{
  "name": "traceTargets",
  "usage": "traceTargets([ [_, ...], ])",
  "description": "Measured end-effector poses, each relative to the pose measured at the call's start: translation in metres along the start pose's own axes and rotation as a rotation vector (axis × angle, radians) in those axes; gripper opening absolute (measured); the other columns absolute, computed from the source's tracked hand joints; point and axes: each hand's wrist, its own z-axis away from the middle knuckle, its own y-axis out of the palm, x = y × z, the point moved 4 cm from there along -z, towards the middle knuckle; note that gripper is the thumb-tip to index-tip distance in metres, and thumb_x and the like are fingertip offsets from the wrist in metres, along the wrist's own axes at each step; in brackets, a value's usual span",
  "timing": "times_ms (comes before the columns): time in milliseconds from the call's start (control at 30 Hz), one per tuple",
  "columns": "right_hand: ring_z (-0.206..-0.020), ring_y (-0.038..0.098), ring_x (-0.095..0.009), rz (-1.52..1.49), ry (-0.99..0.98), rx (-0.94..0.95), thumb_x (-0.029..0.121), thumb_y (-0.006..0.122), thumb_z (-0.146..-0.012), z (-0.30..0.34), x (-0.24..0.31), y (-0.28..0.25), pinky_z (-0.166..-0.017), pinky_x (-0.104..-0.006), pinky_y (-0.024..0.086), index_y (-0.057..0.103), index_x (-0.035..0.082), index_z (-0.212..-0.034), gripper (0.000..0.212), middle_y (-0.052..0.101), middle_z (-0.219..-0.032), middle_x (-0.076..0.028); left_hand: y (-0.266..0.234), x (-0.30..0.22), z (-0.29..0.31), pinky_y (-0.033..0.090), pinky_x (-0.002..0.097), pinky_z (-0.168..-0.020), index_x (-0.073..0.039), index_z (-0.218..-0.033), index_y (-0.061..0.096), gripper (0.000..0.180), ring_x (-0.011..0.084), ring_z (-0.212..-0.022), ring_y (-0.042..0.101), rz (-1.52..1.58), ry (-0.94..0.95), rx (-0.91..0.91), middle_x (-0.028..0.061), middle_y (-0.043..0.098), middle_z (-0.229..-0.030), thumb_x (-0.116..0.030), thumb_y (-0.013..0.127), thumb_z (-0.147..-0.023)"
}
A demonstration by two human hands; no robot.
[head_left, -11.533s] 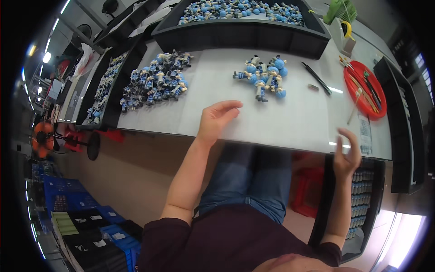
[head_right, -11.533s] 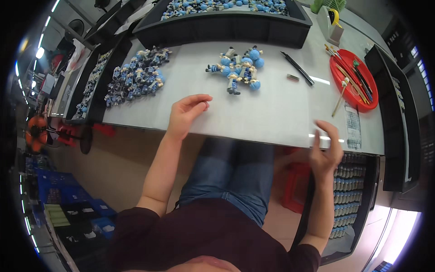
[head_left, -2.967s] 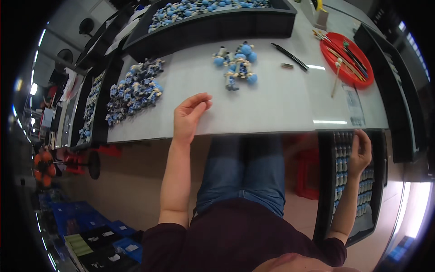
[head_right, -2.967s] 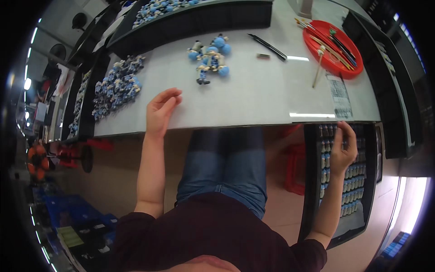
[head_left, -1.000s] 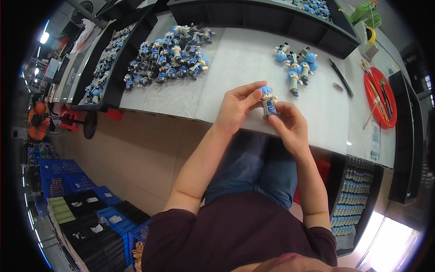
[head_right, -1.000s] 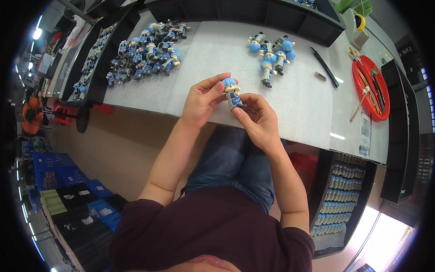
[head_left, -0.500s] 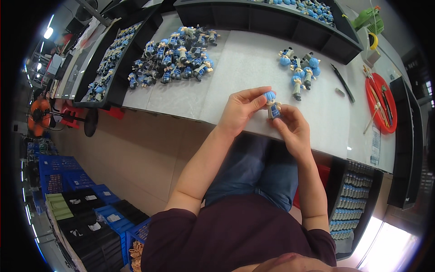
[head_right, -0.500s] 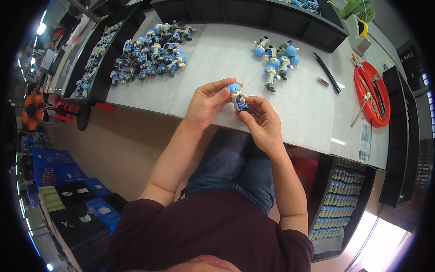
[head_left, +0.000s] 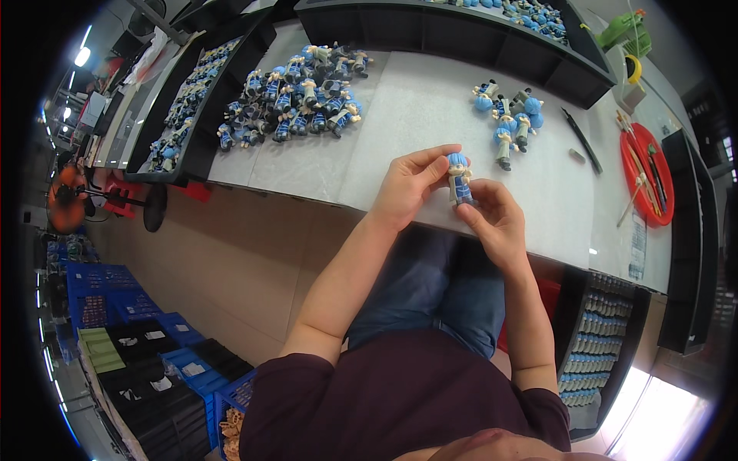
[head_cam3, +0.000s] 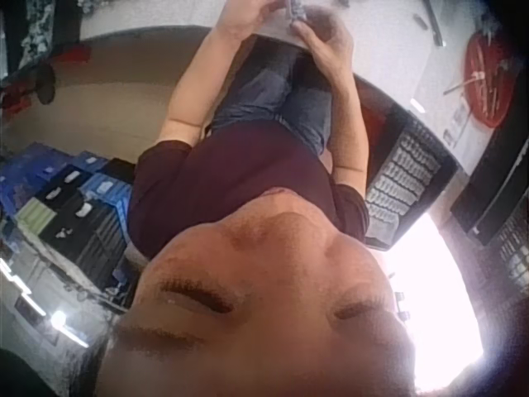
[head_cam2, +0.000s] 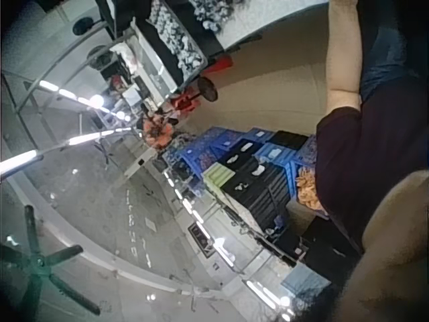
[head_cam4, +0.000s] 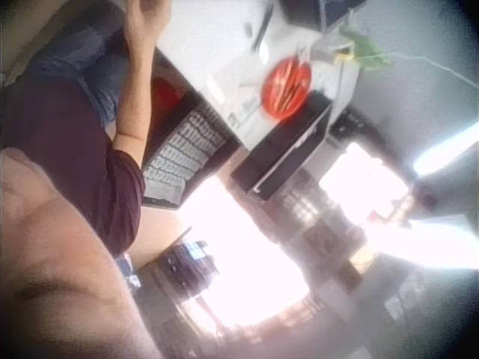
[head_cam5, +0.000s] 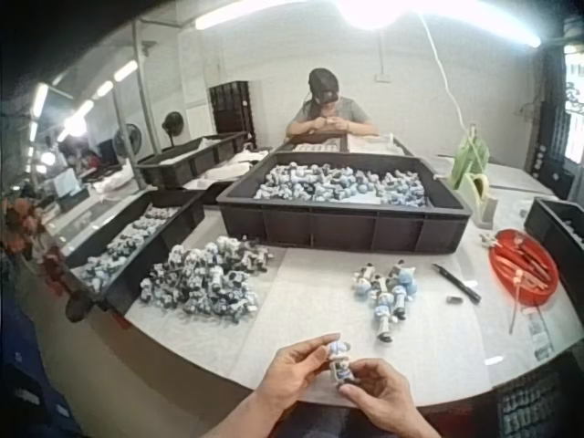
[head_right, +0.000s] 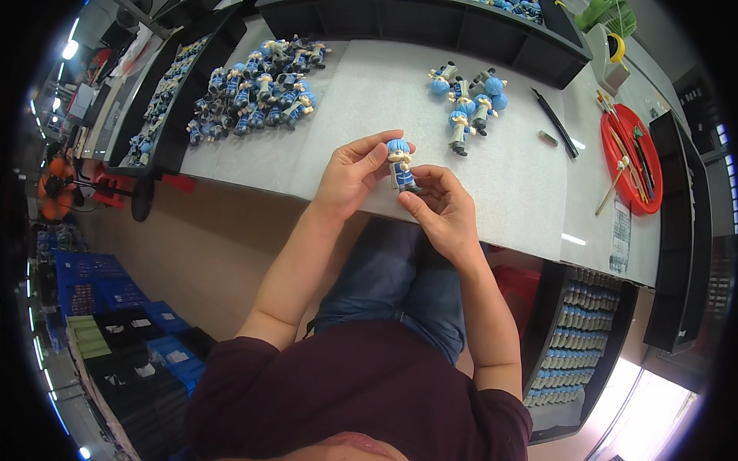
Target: The person assembles small blue and white figurines by hand at a white table. They pick up a figurine body and a separate head, attach the head to the body, and then place the completed figurine into a black tray with rows of similar items. The process is repeated continuously throughout the video.
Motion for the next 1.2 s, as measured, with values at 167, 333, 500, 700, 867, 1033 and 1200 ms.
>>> traceTargets([
  [167,-0.090,0.055,-0.014,0.042,-0.022,-0.018,0.005,0.064,-0.078,0.000,0.002,0.000,-0.077,-0.0254,0.048,0.047,-0.004,-0.105,0.034,0.055,-0.098,-0.011,-0.001,0.001,-0.001,0.044,0.0328,-0.086,-0.001,-0.116,0.051,0.032,0.0192,-0.100,0.055,-0.030,-0.010,0.022,0.0154,0.058,-0.107,-0.019,0.049,-0.089],
  [333,-0.088,0.056,-0.014,0.059,-0.029,-0.062,0.003,0.064,-0.078,-0.002,-0.002,0.002,-0.075,-0.0251,0.048,0.047,-0.004,-0.101,0.030,0.055,-0.095,-0.010,0.007,0.006,0.005,0.045,0.0276,-0.083,0.000,-0.122,0.045,0.042,0.0131,-0.096,0.052,-0.258,0.121,0.035,0.0099,0.051,-0.114,-0.007,0.058,-0.082],
  [500,-0.086,0.056,-0.013,0.082,-0.027,-0.034,0.000,0.063,-0.077,0.000,-0.001,0.003,-0.073,-0.0242,0.048,0.047,-0.003,-0.103,0.030,0.055,-0.098,-0.010,0.003,0.002,0.004,0.048,0.0241,-0.075,0.002,-0.124,0.042,0.052,0.0087,-0.088,0.051,-0.374,0.243,-0.025,0.0051,0.051,-0.105,0.003,0.063,-0.076],
  [700,-0.087,0.054,-0.011,0.104,-0.033,-0.037,0.000,0.060,-0.079,0.001,-0.007,0.001,-0.073,-0.0225,0.047,0.048,-0.001,-0.107,0.030,0.054,-0.101,-0.009,-0.023,-0.054,-0.008,0.048,0.0197,-0.067,0.003,-0.117,0.047,0.046,0.0077,-0.082,0.054,-0.523,0.440,-0.288,0.0052,0.057,-0.096,0.001,0.064,-0.074],
  [867,-0.087,0.054,-0.011,0.091,-0.019,-0.021,0.001,0.058,-0.081,0.001,-0.004,0.005,-0.074,-0.0228,0.046,0.048,-0.001,-0.108,0.029,0.055,-0.100,-0.009,-0.077,-0.154,-0.027,0.046,0.0283,-0.064,-0.001,-0.104,0.058,0.036,0.0174,-0.070,0.059,-1.403,0.713,-0.813,0.0117,0.063,-0.084,-0.017,0.065,-0.072],
  [1033,-0.089,0.054,-0.012,0.086,0.003,-0.036,0.001,0.058,-0.081,0.001,-0.006,0.003,-0.075,-0.0235,0.046,0.048,-0.001,-0.107,0.028,0.055,-0.099,-0.009,-0.113,-0.164,-0.051,0.044,0.0375,-0.080,-0.001,-0.099,0.060,0.032,0.0308,-0.087,0.057,-1.858,0.619,-0.761,0.0157,0.061,-0.096,-0.016,0.063,-0.071],
  [1200,-0.081,0.059,-0.012,0.307,-0.099,-0.100,0.001,0.060,-0.078,0.000,0.014,0.001,-0.072,-0.0245,0.048,0.057,-0.002,-0.096,0.018,0.061,-0.089,-0.008,-0.101,-0.148,-0.051,0.036,0.0451,-0.084,-0.003,-0.096,0.061,0.030,0.0307,-0.105,0.040,-2.199,0.419,-0.714,0.0116,0.048,-0.113,-0.024,0.062,-0.075],
])
